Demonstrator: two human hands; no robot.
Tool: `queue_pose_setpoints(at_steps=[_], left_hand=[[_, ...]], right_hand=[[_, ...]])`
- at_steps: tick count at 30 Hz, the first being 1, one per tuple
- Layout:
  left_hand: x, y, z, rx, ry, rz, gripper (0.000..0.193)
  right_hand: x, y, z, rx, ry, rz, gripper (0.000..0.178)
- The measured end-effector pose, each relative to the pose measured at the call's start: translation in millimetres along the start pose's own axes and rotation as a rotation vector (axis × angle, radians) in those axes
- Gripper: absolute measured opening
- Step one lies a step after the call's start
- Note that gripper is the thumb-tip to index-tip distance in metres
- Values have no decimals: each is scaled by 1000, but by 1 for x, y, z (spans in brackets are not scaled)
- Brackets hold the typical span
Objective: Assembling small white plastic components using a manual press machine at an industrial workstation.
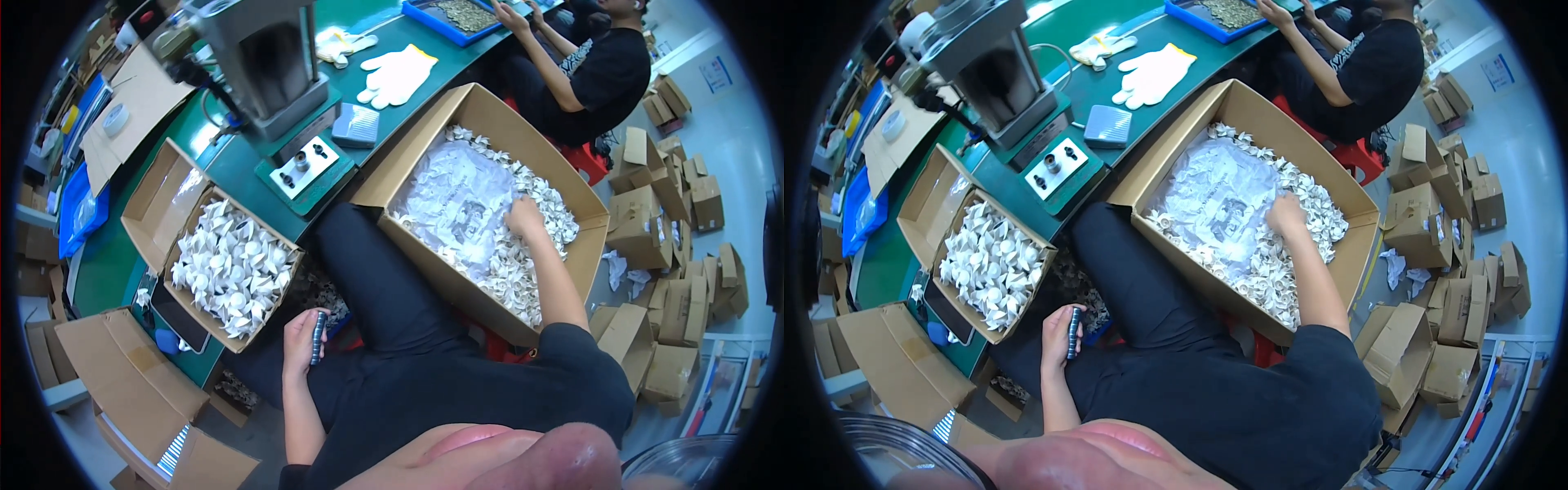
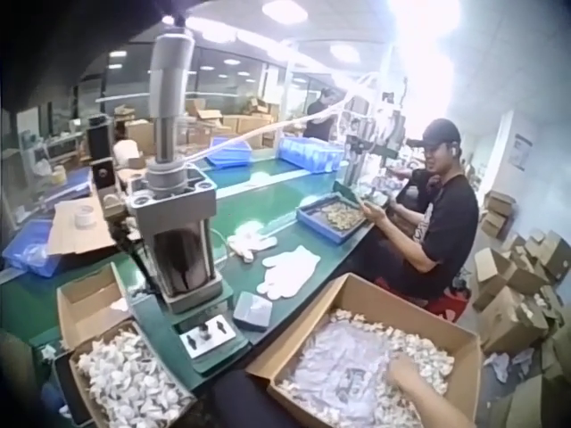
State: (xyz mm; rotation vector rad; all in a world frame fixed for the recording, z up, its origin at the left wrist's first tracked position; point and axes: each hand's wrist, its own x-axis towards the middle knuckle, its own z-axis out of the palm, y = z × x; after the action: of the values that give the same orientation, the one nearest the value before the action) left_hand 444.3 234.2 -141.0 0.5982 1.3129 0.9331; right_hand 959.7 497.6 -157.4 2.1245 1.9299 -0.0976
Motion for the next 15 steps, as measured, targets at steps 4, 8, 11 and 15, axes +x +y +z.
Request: queue_pose_setpoints(at_steps=[4,8,11,15], left_hand=[[-1,2,-6,3,10,-49,39],[1,3,-8,-13,14,-91,41],[2,3,-7,-26,30,-101,43],[3,3,-7,-29,43,-86,44]], right_hand=[[-24,13,17,-42,119,-62,34],[-30,21,20,26,248,-119,24],[-35,18,16,101,269,-132,21],[-31,12,12,213,211,-98,23]])
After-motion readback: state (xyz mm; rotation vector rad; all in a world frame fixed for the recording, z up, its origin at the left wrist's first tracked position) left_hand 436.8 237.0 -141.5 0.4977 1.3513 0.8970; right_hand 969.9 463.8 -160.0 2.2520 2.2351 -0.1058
